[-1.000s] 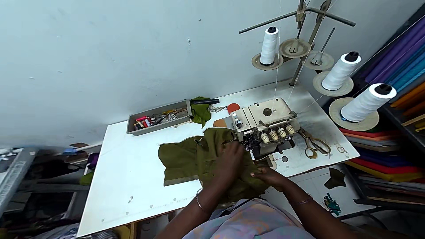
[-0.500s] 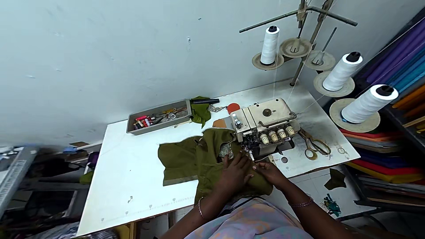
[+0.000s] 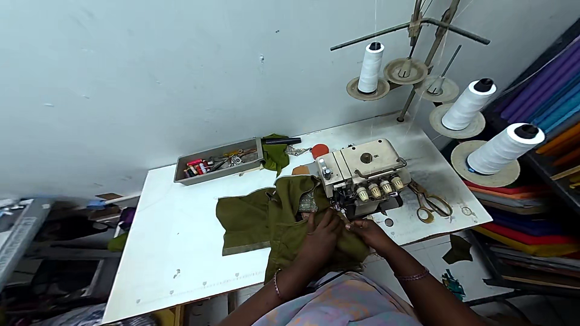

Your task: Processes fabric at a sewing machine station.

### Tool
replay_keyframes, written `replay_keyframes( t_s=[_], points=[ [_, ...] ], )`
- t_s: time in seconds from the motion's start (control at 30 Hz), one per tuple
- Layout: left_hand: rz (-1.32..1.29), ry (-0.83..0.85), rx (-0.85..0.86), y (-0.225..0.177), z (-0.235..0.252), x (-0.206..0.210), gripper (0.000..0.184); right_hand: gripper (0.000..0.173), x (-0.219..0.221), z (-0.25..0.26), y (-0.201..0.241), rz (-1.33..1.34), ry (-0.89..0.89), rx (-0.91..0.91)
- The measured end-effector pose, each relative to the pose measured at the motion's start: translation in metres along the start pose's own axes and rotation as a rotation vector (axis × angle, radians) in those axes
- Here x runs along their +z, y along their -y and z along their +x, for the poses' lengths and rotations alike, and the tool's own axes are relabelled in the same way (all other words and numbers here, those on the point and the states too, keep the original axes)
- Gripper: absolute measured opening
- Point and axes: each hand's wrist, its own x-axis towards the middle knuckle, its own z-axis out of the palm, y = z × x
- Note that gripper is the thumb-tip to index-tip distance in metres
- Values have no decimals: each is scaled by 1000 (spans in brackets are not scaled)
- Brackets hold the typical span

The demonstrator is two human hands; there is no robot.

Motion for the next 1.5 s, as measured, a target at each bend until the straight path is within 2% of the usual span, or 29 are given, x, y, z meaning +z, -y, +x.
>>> replay_keyframes(
  t_s=[0.13, 0.17, 0.33, 0.43, 0.57, 0.77, 1.07, 1.5],
  points=[
    [1, -140, 56, -2, -5, 10, 29, 27, 0, -2, 4, 40, -6, 16],
    [-24, -157, 45, -2, -5, 11, 32, 26, 1, -2, 7, 56, -5, 24],
    [-185, 69, -125, 3, -1, -4, 36, 29, 7, 0, 8, 85, -18, 69],
    [-237, 74, -144, 10, 1, -5, 38, 29, 10, -1, 11, 72, -23, 108],
    [-302, -9, -107, 23, 1, -1, 37, 28, 11, -1, 11, 43, 1, 115],
    [-360, -30, -61, 39, 4, 2, 38, 28, 13, 1, 8, 34, 17, 119],
    [-368, -104, 35, 60, 11, 5, 39, 19, 15, -7, 11, 185, 1, 170],
    [-388, -182, 235, 99, 29, 10, 37, 29, 26, -9, 20, 347, 2, 246]
  ],
)
